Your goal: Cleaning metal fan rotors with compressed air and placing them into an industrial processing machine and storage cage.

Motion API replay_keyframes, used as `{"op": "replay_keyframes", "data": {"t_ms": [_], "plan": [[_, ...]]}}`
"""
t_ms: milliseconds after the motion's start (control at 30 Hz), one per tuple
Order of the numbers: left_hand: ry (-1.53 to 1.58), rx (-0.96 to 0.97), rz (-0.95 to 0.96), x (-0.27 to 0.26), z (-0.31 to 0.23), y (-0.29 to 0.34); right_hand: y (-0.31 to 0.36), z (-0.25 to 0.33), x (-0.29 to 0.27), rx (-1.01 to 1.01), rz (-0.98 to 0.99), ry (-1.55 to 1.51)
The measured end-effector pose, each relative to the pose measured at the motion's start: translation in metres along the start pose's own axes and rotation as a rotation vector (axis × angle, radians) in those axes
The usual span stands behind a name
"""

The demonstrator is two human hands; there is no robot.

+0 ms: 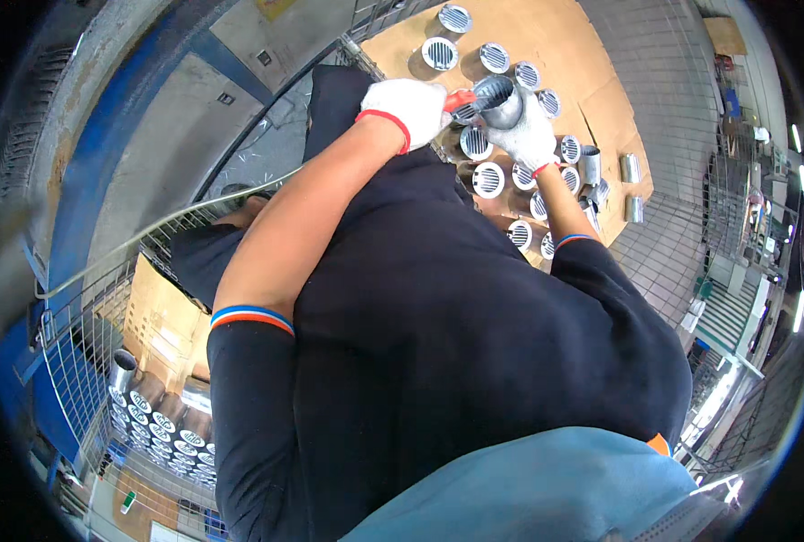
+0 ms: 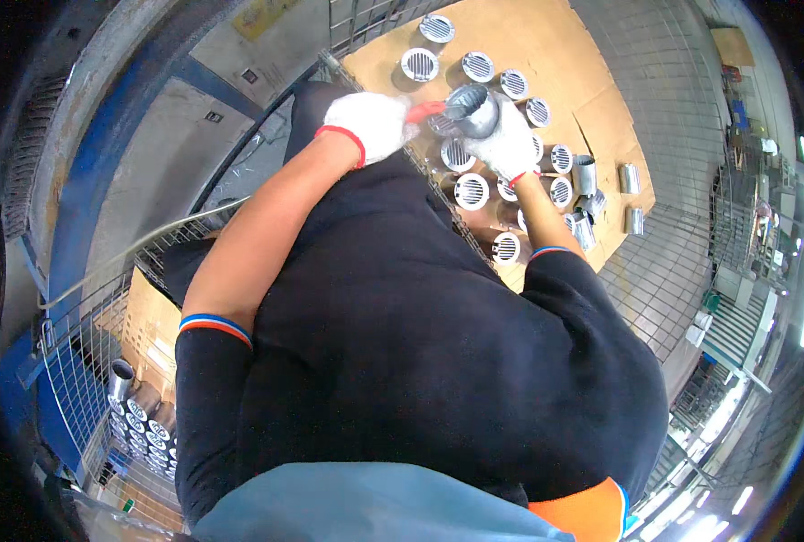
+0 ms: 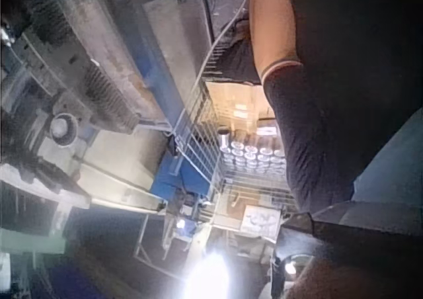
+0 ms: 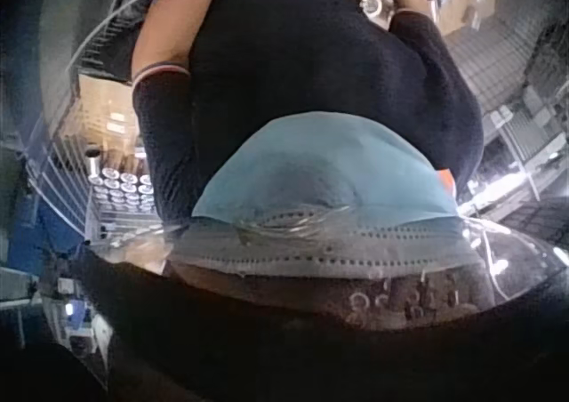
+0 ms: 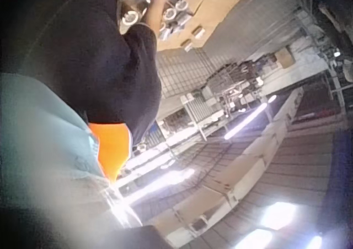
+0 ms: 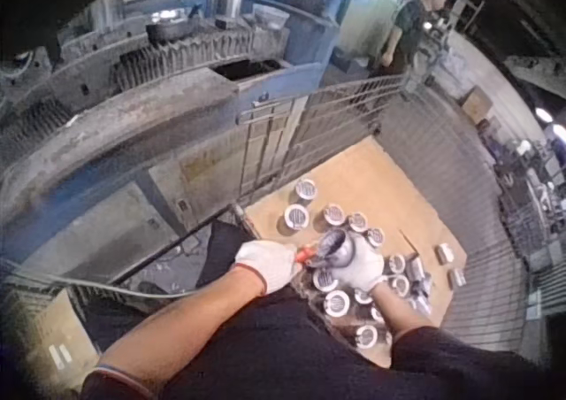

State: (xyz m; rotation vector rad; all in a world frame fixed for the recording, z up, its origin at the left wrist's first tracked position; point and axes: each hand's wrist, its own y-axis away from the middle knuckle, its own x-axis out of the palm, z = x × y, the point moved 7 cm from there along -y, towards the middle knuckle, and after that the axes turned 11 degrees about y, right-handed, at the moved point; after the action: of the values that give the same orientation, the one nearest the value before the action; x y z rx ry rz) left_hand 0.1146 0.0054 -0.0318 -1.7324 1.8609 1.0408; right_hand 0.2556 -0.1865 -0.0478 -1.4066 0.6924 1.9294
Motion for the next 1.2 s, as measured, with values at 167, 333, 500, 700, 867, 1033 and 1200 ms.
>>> {"op": "replay_keyframes", "data": {"t_ms": [167,333,500,700,867,1033,1200], "plan": [[0.193,0.005,0.133,0.022,-0.003,-0.002,0.009,-0.013,0.004,-0.033,-0.157,0.095],[0.176,-0.075,0.128,0.024,-0.009,0.007,0.015,-0.030,0.005,0.011,-0.259,0.066],[0.175,-0.097,0.156,0.017,-0.019,0.011,0.017,-0.042,0.007,0.002,-0.353,-0.003],[0.158,-0.080,0.075,0.007,-0.025,0.013,0.011,-0.052,0.017,0.023,-0.359,-0.047],[0.152,-0.068,0.097,0.009,-0.025,0.013,0.009,-0.045,0.015,-0.047,-0.367,-0.085],[0.144,-0.052,0.107,0.010,-0.027,0.013,0.002,-0.043,0.017,-0.032,-0.288,-0.169],[0.136,-0.039,0.073,0.009,-0.026,0.013,0.004,-0.037,0.012,-0.050,-0.325,-0.096]]}}
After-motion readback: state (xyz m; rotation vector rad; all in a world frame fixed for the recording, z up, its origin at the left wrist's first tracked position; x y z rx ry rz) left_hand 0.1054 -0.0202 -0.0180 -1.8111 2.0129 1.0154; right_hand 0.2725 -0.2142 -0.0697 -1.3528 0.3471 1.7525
